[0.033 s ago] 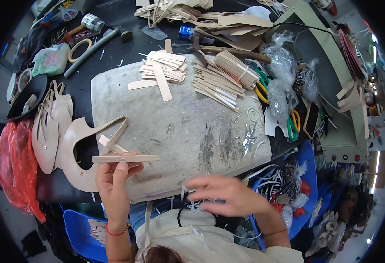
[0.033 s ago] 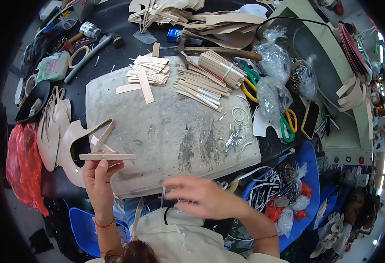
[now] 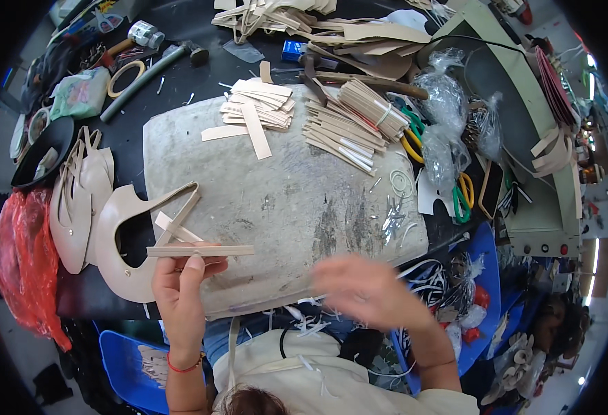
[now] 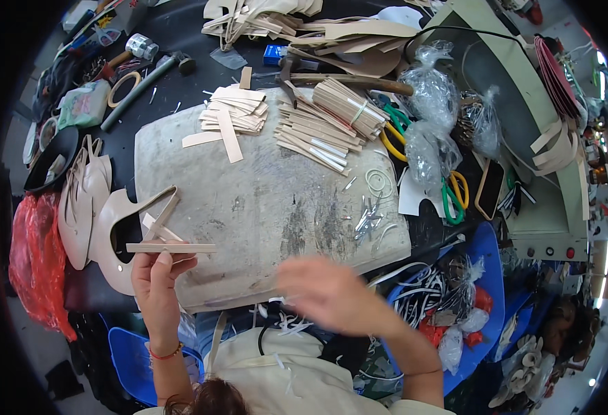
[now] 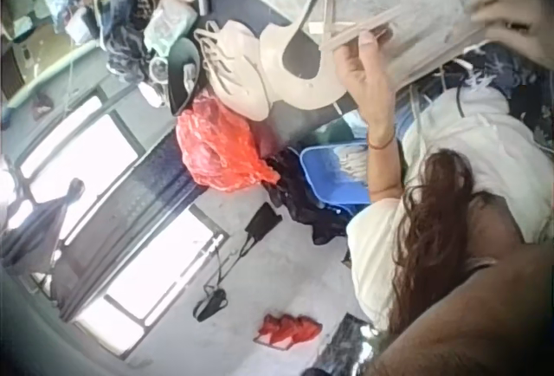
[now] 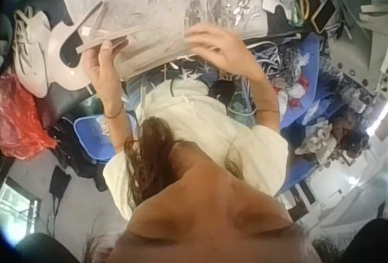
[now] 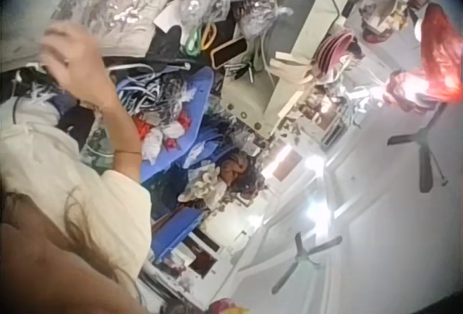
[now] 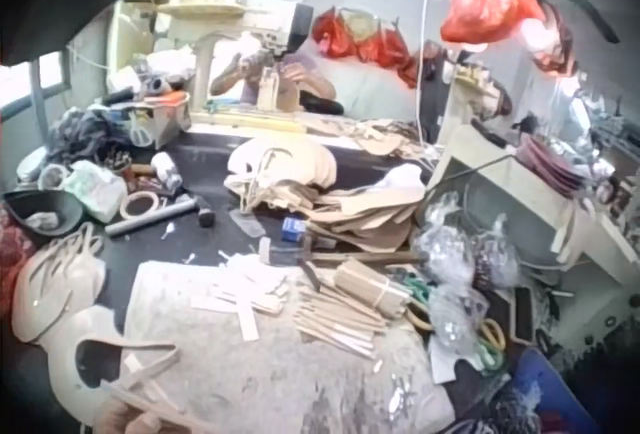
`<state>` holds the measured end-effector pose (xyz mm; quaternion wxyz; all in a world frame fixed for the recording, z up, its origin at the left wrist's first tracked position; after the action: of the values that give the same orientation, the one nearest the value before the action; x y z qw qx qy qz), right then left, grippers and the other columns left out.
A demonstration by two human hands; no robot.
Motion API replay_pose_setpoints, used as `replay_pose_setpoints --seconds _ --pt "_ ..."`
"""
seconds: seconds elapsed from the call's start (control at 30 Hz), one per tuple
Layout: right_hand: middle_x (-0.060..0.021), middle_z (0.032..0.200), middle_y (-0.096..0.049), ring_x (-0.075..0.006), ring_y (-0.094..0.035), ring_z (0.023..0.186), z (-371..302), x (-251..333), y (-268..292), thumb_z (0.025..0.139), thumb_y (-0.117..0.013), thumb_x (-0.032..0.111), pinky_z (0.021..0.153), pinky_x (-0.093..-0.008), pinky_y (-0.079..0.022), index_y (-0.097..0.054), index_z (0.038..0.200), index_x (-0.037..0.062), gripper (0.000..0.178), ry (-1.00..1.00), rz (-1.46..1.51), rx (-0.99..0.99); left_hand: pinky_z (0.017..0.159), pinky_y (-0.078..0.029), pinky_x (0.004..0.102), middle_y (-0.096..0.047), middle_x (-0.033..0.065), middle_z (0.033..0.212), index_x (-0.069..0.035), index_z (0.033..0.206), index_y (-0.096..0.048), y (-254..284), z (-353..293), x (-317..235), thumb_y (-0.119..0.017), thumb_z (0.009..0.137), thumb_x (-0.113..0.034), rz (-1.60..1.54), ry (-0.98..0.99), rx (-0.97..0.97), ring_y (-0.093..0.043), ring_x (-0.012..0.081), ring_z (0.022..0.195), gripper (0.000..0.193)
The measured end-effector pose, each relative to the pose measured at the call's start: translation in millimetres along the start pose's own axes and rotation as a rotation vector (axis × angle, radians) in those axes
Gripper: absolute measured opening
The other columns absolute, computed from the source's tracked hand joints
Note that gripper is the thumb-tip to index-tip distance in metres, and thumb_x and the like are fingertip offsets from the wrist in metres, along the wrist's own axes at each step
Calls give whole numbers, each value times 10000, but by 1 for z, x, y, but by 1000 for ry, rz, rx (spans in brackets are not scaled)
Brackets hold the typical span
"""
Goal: The person is assembling shoe components by hand. They repeatedly pick up small beige leather strips, fold them, and attach them to a larger beige shoe upper piece. The person uses green-handled scissors to trim the strips to the correct length. The workspace is cluttered with various leather scraps and tools.
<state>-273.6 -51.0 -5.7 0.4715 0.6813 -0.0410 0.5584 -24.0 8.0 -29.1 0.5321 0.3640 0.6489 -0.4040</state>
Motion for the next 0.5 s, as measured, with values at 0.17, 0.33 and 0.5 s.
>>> replay_pose_setpoints --seconds 0.17,0.33,0.5 --pt "-138 981 -612 -283 -597 905 19 -64 55 720 -595 29 791 -372 -490 -595 990 -33 277 147 -952 -256 795 -555 344 -639 145 971 53 1061 -555 -14 -8 -2 -472 942 -56 -37 9 47 -652 214 871 181" --pt "-124 812 -573 -247 -579 791 29 -80 55 691 -598 54 683 -357 -470 -581 941 -52 272 334 -1172 -59 807 -552 343 -637 154 985 62 1069 -547 -18 -11 -1 -464 946 -46 -27 25 78 -649 217 895 184" --pt "-110 834 -588 -242 -589 764 39 -69 59 742 -616 -8 664 -334 -470 -625 960 -10 218 142 -868 -178 827 -550 343 -629 174 1019 75 1073 -534 -25 -15 1 -432 959 -44 -92 106 143 -645 222 929 194"
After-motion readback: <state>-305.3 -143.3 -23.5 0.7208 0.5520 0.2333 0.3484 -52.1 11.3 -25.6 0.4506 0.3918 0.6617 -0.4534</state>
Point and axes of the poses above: each hand's wrist, its own z-axis towards the middle knuckle, its own y-axis out of the back of the hand, x = y × z, the point moved 1 cm from there along z, towards the middle knuckle
